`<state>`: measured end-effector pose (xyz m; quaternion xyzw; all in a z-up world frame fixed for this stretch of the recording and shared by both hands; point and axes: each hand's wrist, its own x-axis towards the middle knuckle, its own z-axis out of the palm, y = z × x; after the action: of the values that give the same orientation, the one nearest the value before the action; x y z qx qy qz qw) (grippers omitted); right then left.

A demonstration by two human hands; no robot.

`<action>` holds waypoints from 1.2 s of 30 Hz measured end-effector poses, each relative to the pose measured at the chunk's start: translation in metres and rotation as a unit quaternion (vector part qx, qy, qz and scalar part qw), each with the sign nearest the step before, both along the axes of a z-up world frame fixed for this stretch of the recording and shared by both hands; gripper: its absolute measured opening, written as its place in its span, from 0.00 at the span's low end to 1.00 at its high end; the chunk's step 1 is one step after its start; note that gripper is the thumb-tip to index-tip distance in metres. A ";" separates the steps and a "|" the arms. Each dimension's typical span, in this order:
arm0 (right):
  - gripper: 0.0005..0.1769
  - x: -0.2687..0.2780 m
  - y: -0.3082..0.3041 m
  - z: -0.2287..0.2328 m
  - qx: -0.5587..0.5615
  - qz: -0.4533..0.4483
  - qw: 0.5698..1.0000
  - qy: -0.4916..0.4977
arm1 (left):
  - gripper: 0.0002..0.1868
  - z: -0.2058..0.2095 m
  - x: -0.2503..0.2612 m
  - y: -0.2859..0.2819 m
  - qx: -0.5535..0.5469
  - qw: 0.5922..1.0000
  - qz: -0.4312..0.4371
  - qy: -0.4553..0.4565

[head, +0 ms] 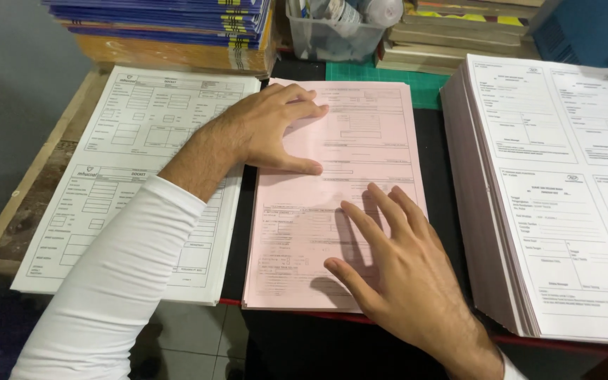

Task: Sorting and organizing various stacks of printed forms and documents on a desk

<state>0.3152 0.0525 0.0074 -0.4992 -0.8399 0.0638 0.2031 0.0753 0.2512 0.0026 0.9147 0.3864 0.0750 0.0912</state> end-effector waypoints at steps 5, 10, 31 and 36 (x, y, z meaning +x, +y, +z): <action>0.42 0.000 -0.004 -0.011 0.012 -0.010 0.997 -0.071 | 0.55 0.009 0.004 -0.005 -0.057 0.996 0.046 0.043; 0.40 0.004 -0.018 -0.007 0.021 -0.008 0.997 -0.077 | 0.56 0.016 0.007 -0.009 -0.068 0.994 0.067 0.058; 0.42 0.021 -0.051 -0.011 0.071 0.006 0.992 -0.102 | 0.20 0.024 0.076 -0.183 0.152 0.952 0.086 0.249; 0.41 0.025 -0.048 -0.007 0.030 0.018 0.993 -0.110 | 0.24 -0.010 0.084 -0.267 0.267 0.946 0.172 0.067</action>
<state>0.3407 0.0048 0.0002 -0.4815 -0.8676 -0.0133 0.1232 0.1589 -0.0157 -0.0078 0.8283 0.5085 0.1288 -0.1968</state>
